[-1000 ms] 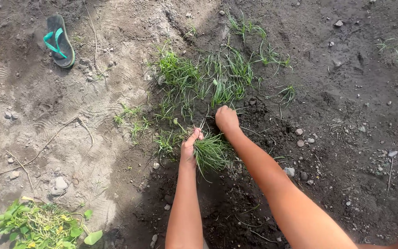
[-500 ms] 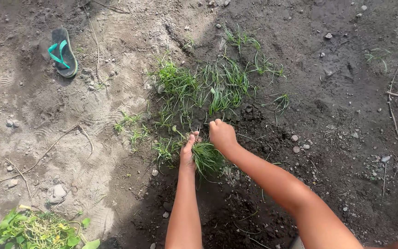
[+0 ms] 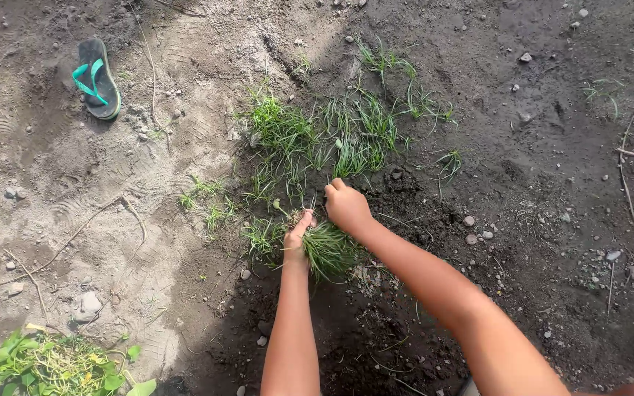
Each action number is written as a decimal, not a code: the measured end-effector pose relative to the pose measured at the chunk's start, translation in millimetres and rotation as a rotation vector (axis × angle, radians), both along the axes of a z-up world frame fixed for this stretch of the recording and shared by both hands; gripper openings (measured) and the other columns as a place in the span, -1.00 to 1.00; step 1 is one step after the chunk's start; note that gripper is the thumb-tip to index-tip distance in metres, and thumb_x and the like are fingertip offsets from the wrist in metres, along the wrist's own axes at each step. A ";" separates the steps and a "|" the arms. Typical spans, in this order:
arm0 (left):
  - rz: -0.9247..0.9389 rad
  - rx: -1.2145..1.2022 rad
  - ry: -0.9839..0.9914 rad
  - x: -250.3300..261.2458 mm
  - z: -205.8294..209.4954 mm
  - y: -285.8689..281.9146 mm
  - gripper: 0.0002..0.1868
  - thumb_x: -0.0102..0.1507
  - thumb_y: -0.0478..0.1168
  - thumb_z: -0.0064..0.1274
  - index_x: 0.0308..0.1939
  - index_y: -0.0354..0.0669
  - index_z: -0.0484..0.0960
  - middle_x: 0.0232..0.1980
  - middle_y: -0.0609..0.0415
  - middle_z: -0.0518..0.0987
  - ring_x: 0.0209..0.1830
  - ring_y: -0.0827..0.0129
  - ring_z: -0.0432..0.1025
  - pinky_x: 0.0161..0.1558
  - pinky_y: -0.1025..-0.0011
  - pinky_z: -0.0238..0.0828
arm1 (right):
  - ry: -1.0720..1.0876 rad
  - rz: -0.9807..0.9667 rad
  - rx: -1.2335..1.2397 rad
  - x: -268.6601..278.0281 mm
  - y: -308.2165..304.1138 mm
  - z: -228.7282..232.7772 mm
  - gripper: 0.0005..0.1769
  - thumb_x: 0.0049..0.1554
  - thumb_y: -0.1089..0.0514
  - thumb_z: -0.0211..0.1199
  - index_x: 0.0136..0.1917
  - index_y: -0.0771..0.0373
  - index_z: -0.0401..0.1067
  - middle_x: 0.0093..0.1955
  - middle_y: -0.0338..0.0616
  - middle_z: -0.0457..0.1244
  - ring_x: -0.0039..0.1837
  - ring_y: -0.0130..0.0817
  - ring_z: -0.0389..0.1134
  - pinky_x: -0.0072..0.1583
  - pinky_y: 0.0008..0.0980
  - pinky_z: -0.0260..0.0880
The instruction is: Pulling weeds and replanting them in soil and a flower pot.
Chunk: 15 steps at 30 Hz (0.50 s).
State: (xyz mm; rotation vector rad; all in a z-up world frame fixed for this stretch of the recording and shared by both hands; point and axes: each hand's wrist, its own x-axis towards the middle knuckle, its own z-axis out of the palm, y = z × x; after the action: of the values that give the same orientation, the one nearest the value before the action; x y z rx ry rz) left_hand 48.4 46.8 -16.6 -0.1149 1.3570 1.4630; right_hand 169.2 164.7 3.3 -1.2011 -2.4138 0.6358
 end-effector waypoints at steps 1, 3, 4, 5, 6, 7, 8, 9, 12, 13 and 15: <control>-0.003 0.101 -0.030 -1.9 -7.9 -0.8 -0.66 0.25 -0.10 0.24 0.00 -0.24 0.69 -0.26 0.13 0.63 -0.35 0.45 0.48 -0.29 0.45 0.42 | -0.073 0.050 0.056 -2.2 9.5 -15.0 -0.80 0.05 0.20 0.22 -0.02 0.27 0.42 0.01 -0.02 0.27 -0.10 0.02 0.41 -0.11 -0.03 0.46; -0.003 0.200 -0.061 -5.2 -15.3 -1.4 -0.69 0.26 -0.11 0.26 -0.02 -0.23 0.67 -0.30 0.16 0.58 -0.40 0.48 0.43 -0.35 0.46 0.35 | -0.147 0.102 0.111 -7.7 24.8 -43.7 -0.75 0.04 0.23 0.19 0.02 0.28 0.41 0.03 0.00 0.27 -0.07 0.01 0.42 -0.11 -0.04 0.48; -0.014 0.217 -0.094 -6.6 -14.7 -1.2 -0.69 0.26 -0.10 0.24 -0.04 -0.23 0.66 -0.32 0.16 0.57 -0.41 0.47 0.41 -0.36 0.47 0.34 | -0.214 0.133 0.148 -10.8 30.8 -57.3 -0.71 0.03 0.22 0.18 0.05 0.30 0.40 0.08 0.03 0.27 -0.09 0.02 0.43 -0.14 -0.04 0.48; -0.025 0.235 -0.127 -8.2 -14.1 -1.0 -0.69 0.26 -0.09 0.23 -0.05 -0.23 0.65 -0.34 0.16 0.56 -0.43 0.47 0.40 -0.37 0.48 0.33 | -0.281 0.165 0.185 -14.0 36.6 -70.9 -0.67 0.02 0.21 0.17 0.07 0.32 0.39 0.13 0.07 0.26 -0.11 0.02 0.43 -0.16 -0.05 0.48; -0.021 0.232 -0.128 -9.6 -12.0 -1.1 -0.69 0.26 -0.09 0.23 -0.05 -0.23 0.65 -0.34 0.16 0.56 -0.43 0.47 0.40 -0.37 0.48 0.33 | -0.282 0.169 0.183 -15.3 38.8 -80.7 -0.67 0.02 0.21 0.17 0.07 0.32 0.39 0.13 0.07 0.26 -0.11 0.02 0.43 -0.16 -0.05 0.48; -0.021 0.219 -0.137 -11.1 -9.8 -1.3 -0.70 0.27 -0.09 0.21 -0.05 -0.24 0.65 -0.33 0.16 0.56 -0.43 0.47 0.40 -0.37 0.48 0.33 | -0.304 0.168 0.292 -16.5 40.8 -90.4 -0.64 0.00 0.18 0.16 0.08 0.31 0.42 0.15 0.09 0.28 -0.15 -0.02 0.43 -0.19 -0.08 0.46; -0.022 0.205 -0.146 -12.6 -7.5 -1.2 -0.70 0.28 -0.09 0.20 -0.06 -0.24 0.65 -0.32 0.17 0.57 -0.43 0.48 0.40 -0.38 0.48 0.33 | -0.325 0.165 0.401 -17.7 43.0 -100.0 -0.61 -0.02 0.16 0.16 0.09 0.31 0.45 0.18 0.11 0.29 -0.19 -0.07 0.42 -0.22 -0.12 0.45; -0.019 0.203 -0.147 -14.0 -7.1 -1.6 -0.70 0.28 -0.09 0.20 -0.06 -0.24 0.65 -0.32 0.17 0.57 -0.43 0.48 0.40 -0.38 0.48 0.33 | -0.325 0.169 0.400 -19.6 42.4 -104.1 -0.61 -0.02 0.16 0.16 0.09 0.31 0.45 0.18 0.11 0.29 -0.19 -0.07 0.42 -0.22 -0.12 0.45; -0.025 0.249 -0.057 -17.0 -12.6 -1.5 -0.71 0.28 -0.10 0.20 -0.07 -0.25 0.64 -0.34 0.14 0.57 -0.47 0.47 0.38 -0.43 0.48 0.27 | -0.554 0.165 0.446 -22.3 42.1 -114.7 -0.80 0.16 0.10 0.14 -0.03 0.23 0.47 -0.03 -0.05 0.29 -0.10 -0.14 0.41 -0.11 -0.18 0.41; -0.031 0.249 -0.075 -18.3 -18.6 -1.3 -0.71 0.28 -0.10 0.20 -0.07 -0.24 0.64 -0.35 0.15 0.56 -0.46 0.47 0.39 -0.43 0.48 0.28 | -0.565 0.152 0.457 -22.8 42.5 -117.3 -0.81 0.14 0.10 0.14 -0.06 0.21 0.48 -0.06 -0.08 0.28 -0.10 -0.16 0.40 -0.10 -0.19 0.39; -0.038 0.251 -0.093 -19.8 -22.1 -1.4 -0.72 0.28 -0.10 0.20 -0.07 -0.23 0.63 -0.36 0.16 0.55 -0.45 0.47 0.39 -0.42 0.48 0.29 | -0.575 0.140 0.470 -23.3 43.5 -113.7 -0.83 0.13 0.10 0.15 -0.09 0.18 0.49 -0.08 -0.11 0.28 -0.10 -0.19 0.39 -0.09 -0.20 0.38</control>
State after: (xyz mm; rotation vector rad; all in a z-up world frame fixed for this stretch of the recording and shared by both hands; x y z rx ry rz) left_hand 28.5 45.4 -38.6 0.0045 1.0865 1.5637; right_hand 145.9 208.3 -110.4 -1.1170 -2.8925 -0.2922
